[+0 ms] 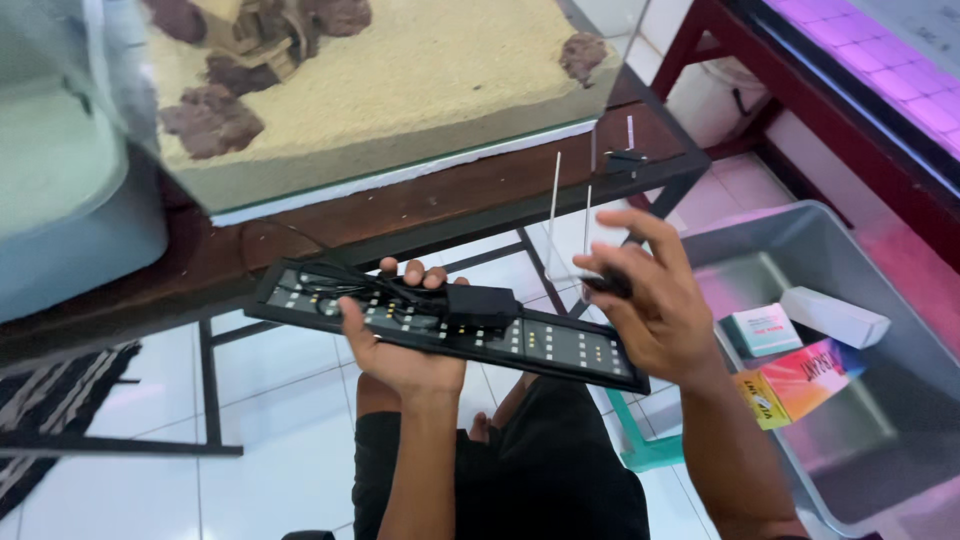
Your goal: The person removes an aquarium LED light from a table, takes a bracket out of a box, and attaches the bracket to the light.
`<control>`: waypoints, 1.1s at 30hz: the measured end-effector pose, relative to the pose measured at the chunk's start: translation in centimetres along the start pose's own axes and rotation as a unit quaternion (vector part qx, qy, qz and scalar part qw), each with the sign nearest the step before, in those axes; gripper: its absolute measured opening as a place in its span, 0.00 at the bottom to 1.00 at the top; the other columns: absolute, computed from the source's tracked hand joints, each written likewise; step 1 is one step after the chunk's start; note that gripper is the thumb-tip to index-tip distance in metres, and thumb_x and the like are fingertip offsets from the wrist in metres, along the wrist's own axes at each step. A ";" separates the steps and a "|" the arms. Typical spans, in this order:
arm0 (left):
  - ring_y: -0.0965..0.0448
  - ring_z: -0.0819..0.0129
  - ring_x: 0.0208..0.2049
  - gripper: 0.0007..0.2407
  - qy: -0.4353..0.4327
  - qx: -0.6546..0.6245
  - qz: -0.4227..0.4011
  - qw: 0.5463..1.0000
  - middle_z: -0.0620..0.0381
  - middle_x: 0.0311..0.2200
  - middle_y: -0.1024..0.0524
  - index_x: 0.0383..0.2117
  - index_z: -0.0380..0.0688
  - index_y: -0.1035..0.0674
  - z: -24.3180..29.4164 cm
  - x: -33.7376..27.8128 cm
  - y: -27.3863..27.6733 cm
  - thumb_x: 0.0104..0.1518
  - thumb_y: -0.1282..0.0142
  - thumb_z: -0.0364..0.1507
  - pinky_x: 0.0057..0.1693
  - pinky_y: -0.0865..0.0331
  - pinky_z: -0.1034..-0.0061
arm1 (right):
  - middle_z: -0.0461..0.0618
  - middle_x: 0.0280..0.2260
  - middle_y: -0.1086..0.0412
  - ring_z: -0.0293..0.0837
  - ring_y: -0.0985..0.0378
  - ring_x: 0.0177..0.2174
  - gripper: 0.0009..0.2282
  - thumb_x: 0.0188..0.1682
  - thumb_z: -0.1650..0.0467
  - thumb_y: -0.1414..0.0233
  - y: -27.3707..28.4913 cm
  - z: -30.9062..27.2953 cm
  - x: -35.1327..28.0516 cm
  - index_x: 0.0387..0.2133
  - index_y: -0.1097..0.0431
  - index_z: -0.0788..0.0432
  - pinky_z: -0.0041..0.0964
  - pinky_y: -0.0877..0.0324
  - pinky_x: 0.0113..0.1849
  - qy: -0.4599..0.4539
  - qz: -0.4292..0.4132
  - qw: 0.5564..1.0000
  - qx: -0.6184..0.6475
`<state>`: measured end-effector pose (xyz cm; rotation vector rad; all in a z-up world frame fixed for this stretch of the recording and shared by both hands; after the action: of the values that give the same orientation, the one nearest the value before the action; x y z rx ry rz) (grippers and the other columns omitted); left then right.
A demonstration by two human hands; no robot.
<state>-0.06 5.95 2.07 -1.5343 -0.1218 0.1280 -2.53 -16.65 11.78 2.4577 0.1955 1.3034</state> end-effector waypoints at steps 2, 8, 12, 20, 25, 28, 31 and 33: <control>0.29 0.61 0.40 0.23 -0.019 0.010 0.016 1.000 0.56 0.34 0.33 0.47 0.48 0.24 2.3 -1.3 -1.3 0.58 0.53 0.52 0.54 0.30 0.50 | 0.75 0.54 0.40 0.58 0.19 0.41 0.14 0.50 0.79 0.48 -0.5 -0.6 -0.5 0.49 0.32 0.76 0.51 0.21 0.46 0.014 0.000 0.999 0.030; 0.32 0.62 0.37 0.24 -0.106 0.025 0.047 0.993 0.58 0.33 0.35 0.44 0.47 0.25 8.8 -4.4 -3.0 0.56 0.52 0.54 0.49 0.35 0.56 | 0.73 0.44 0.31 0.58 0.18 0.35 0.04 0.55 0.79 0.57 -3.6 -0.5 -2.5 0.37 0.35 0.66 0.52 0.21 0.42 0.006 -0.013 0.989 0.145; 0.33 0.63 0.37 0.23 -0.172 0.050 0.058 0.982 0.58 0.32 0.36 0.42 0.46 0.26 13.5 -6.2 -2.8 0.55 0.52 0.53 0.49 0.37 0.57 | 0.75 0.47 0.34 0.57 0.19 0.36 0.04 0.56 0.80 0.60 -5.1 0.4 -3.8 0.35 0.40 0.63 0.55 0.20 0.42 -0.031 -0.002 0.972 0.232; 0.33 0.64 0.35 0.20 -0.278 0.018 0.124 0.952 0.59 0.30 0.37 0.40 0.45 0.28 19.7 -9.8 -3.0 0.56 0.53 0.49 0.48 0.40 0.60 | 0.63 0.55 0.47 0.46 0.32 0.33 0.06 0.57 0.75 0.57 -9.5 0.3 -4.0 0.30 0.37 0.55 0.48 0.29 0.42 0.046 0.017 0.912 0.406; 0.33 0.66 0.34 0.20 -0.318 -0.029 0.144 0.937 0.60 0.30 0.38 0.41 0.43 0.29 21.5 -11.3 -0.9 0.55 0.50 0.48 0.47 0.41 0.65 | 0.61 0.49 0.45 0.48 0.36 0.32 0.08 0.55 0.73 0.58 -10.7 -2.3 -4.0 0.26 0.38 0.51 0.54 0.34 0.42 0.043 0.001 0.890 0.454; 0.28 0.68 0.34 0.20 -0.256 -0.098 0.058 0.960 0.59 0.31 0.31 0.36 0.45 0.29 22.7 -11.0 2.5 0.52 0.49 0.49 0.51 0.38 0.69 | 0.52 0.45 0.42 0.44 0.39 0.31 0.07 0.52 0.71 0.57 -10.9 -3.6 -4.3 0.30 0.34 0.43 0.42 0.42 0.36 0.002 0.031 0.894 0.447; 0.27 0.67 0.34 0.21 -0.244 -0.142 0.054 0.958 0.57 0.30 0.30 0.36 0.43 0.29 22.8 -10.7 4.2 0.57 0.54 0.51 0.53 0.37 0.66 | 0.49 0.42 0.43 0.43 0.45 0.28 0.06 0.51 0.70 0.59 -10.7 -4.1 -4.6 0.27 0.39 0.44 0.40 0.48 0.33 -0.003 0.081 0.894 0.441; 0.26 0.67 0.33 0.24 -0.218 -0.241 0.082 0.942 0.56 0.29 0.30 0.38 0.41 0.28 21.8 -10.5 4.5 0.58 0.52 0.54 0.51 0.34 0.69 | 0.49 0.44 0.45 0.43 0.47 0.28 0.06 0.52 0.69 0.59 -10.1 -4.0 -5.2 0.34 0.36 0.40 0.39 0.47 0.32 0.023 0.118 0.914 0.387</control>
<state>-13.94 25.94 -1.66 -1.9857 -0.4016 0.6095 -8.31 -7.72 6.08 3.1856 0.5296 1.6117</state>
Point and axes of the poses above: each hand's wrist, its own x-axis towards the middle knuckle, its own y-axis out of the back of the hand, z = x × y, the point moved 3 cm from there along x, towards the middle knuckle
